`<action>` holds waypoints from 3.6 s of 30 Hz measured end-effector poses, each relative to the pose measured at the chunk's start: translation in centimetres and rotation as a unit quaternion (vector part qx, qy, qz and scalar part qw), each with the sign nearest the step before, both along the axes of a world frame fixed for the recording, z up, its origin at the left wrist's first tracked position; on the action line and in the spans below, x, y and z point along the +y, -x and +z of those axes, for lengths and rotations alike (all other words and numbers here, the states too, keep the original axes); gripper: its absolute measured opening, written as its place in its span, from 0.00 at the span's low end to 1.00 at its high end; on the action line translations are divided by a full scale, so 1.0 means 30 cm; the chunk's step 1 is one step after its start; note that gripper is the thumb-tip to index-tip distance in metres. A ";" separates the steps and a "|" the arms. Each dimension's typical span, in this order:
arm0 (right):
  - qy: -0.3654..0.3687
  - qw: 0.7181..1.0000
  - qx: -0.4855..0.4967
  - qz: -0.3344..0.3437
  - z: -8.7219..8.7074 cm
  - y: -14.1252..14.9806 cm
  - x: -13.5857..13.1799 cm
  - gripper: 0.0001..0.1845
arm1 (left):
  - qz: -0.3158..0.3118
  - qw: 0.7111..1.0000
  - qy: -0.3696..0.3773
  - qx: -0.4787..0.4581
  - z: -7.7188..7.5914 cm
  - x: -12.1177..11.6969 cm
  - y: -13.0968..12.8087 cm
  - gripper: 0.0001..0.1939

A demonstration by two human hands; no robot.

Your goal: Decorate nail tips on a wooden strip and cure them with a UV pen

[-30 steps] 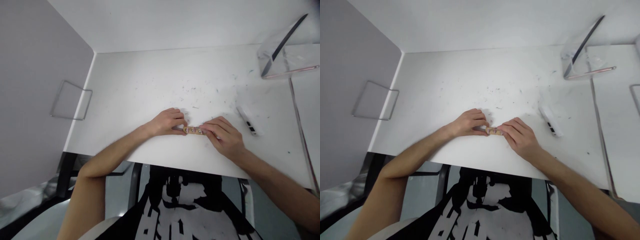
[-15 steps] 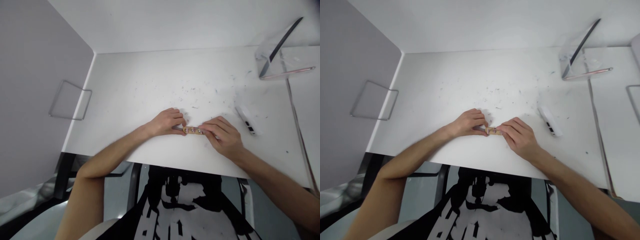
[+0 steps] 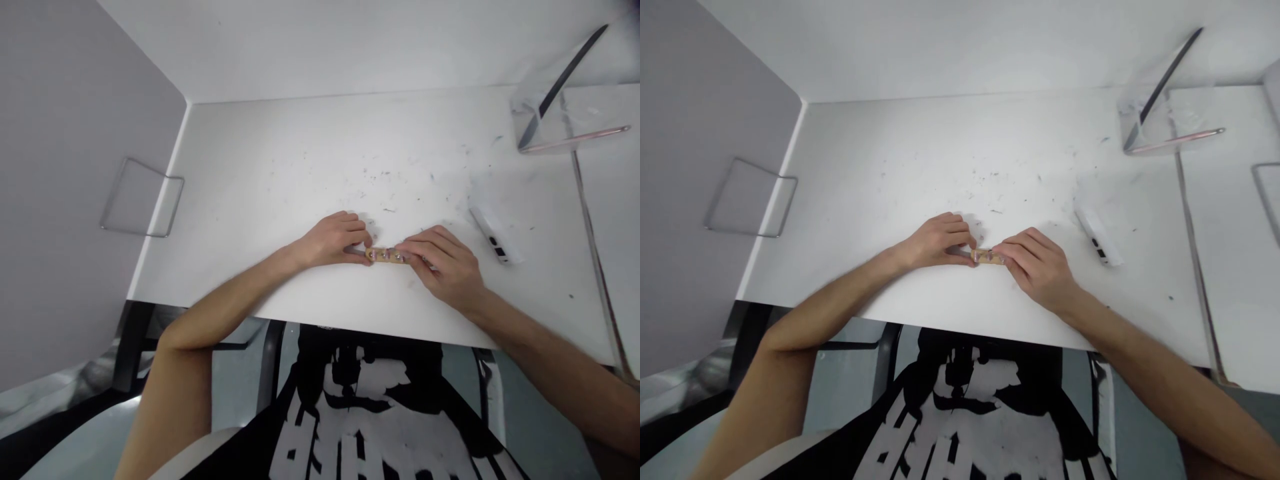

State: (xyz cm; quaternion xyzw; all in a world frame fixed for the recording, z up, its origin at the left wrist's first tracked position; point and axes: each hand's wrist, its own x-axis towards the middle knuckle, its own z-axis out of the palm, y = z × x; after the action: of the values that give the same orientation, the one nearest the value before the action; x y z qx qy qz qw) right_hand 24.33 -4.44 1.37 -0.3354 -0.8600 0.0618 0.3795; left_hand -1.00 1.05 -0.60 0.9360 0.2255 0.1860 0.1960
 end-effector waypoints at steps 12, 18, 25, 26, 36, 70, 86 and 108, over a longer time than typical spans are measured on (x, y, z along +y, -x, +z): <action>-0.009 1.000 0.000 0.004 -0.005 -0.004 0.004 0.14 | 0.005 1.000 -0.001 0.001 0.004 -0.003 -0.005 0.17; 0.005 1.000 0.000 0.000 -0.009 -0.007 0.000 0.13 | 0.012 1.000 0.007 0.011 0.001 -0.004 -0.004 0.18; 0.000 1.000 0.003 0.003 -0.005 -0.004 -0.002 0.13 | 0.012 1.000 0.015 0.010 0.001 -0.004 -0.007 0.18; 0.001 1.000 0.003 0.003 -0.005 -0.004 -0.002 0.13 | 0.011 1.000 0.014 0.007 0.001 -0.004 -0.007 0.17; -0.002 0.999 0.027 0.046 -0.007 0.001 -0.006 0.14 | 0.011 1.000 0.017 0.003 -0.005 -0.003 -0.009 0.18; -0.045 0.998 -0.049 -0.018 -0.010 -0.012 0.009 0.10 | 0.002 1.000 0.004 0.007 -0.001 -0.003 -0.007 0.19; -0.037 0.999 -0.030 0.010 -0.004 -0.010 -0.002 0.12 | 0.008 1.000 0.015 0.009 0.004 -0.004 -0.007 0.18; -0.031 0.999 -0.036 -0.012 -0.011 -0.026 -0.001 0.12 | 0.005 1.000 -0.005 -0.001 0.002 -0.005 -0.009 0.18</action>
State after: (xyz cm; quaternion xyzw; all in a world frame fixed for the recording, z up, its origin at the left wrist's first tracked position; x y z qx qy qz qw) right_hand 25.10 -4.46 1.05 -0.3358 -0.8704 0.0183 0.3595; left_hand -0.74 0.90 -0.54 0.9358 0.2288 0.1888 0.1904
